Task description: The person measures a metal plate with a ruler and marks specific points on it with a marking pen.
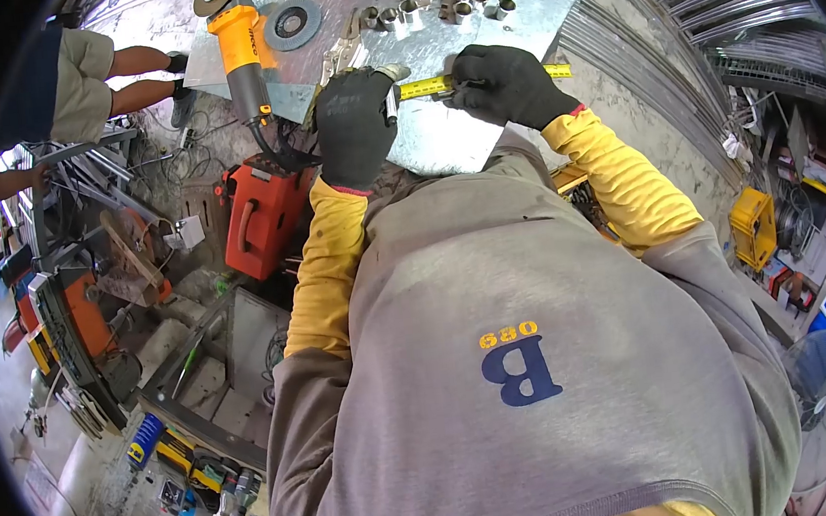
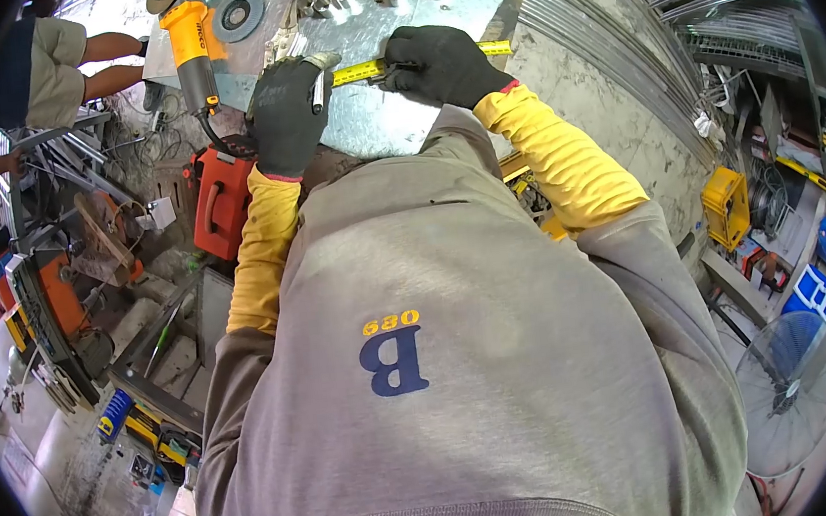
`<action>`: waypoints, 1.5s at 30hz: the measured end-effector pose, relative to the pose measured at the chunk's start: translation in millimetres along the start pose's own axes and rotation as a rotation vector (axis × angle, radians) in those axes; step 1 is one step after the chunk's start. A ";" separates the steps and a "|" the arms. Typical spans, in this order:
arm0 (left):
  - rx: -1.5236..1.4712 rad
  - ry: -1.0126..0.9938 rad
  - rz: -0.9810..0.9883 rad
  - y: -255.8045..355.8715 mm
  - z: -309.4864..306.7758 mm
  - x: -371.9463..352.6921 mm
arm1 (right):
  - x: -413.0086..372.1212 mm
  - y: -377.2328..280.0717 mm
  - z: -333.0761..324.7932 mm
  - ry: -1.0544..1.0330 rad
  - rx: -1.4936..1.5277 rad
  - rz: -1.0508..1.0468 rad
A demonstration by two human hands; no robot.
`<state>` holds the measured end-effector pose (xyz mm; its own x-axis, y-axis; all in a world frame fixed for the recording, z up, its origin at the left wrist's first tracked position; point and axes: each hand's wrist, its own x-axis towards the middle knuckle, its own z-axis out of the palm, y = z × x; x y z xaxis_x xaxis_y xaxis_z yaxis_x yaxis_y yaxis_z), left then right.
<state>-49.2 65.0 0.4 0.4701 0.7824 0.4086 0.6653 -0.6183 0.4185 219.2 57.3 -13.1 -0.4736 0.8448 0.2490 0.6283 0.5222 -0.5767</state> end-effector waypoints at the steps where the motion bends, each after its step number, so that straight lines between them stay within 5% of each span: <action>1: 0.009 0.004 -0.003 0.4 0.0 -0.4 | 0.0 -0.8 -1.3 -0.025 0.003 0.012; 42: -0.022 -0.010 -0.090 -0.6 -1.1 -0.6 | -2.9 3.6 8.0 0.035 0.072 -0.010; 45: -0.053 0.166 0.006 0.8 0.3 0.2 | -3.6 4.9 6.6 0.022 0.086 -0.012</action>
<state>-48.4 64.7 0.6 0.3689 0.7584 0.5373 0.6296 -0.6292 0.4558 219.9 56.1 -22.0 -0.4665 0.8414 0.2726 0.5671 0.5211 -0.6379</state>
